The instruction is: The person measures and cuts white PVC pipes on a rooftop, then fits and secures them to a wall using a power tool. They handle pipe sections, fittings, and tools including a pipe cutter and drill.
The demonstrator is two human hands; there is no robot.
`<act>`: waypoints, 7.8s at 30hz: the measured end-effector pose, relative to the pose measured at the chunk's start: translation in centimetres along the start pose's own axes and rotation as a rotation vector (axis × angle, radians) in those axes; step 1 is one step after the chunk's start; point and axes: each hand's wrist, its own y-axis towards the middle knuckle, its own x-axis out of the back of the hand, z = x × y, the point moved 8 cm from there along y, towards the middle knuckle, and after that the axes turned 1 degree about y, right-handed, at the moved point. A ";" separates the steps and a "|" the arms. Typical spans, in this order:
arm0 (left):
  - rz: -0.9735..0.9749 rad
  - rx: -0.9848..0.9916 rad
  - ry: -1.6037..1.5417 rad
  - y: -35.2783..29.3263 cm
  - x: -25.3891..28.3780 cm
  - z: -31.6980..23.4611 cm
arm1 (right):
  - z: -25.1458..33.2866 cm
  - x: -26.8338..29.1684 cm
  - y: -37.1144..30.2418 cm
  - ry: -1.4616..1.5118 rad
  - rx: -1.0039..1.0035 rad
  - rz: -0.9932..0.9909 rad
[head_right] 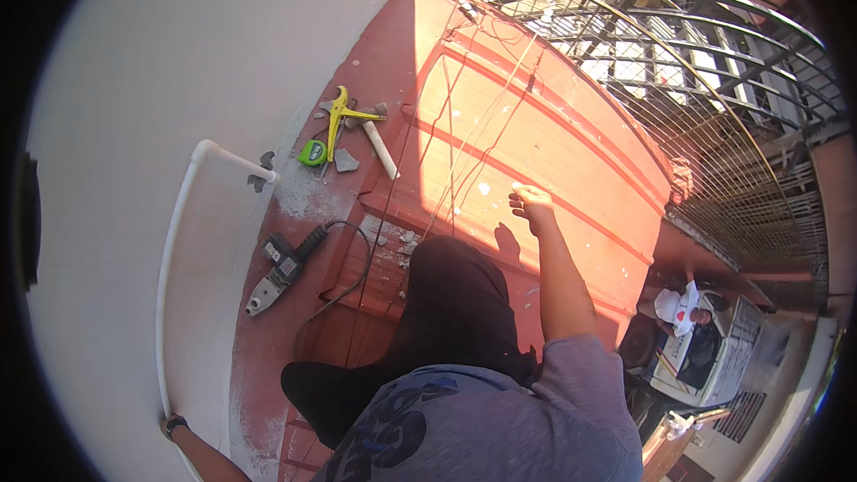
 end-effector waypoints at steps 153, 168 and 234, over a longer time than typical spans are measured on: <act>-0.034 -0.084 0.267 -8.8 -0.3 -5.6 | 26.2 -59.9 -19.8 -0.973 0.861 0.934; 0.141 0.002 0.370 -9.4 -1.8 -6.0 | 22.7 -52.7 -12.8 -0.593 0.662 0.615; -0.216 0.989 -1.352 -17.9 2.7 -6.5 | 21.9 -56.0 -41.0 -0.771 1.644 0.618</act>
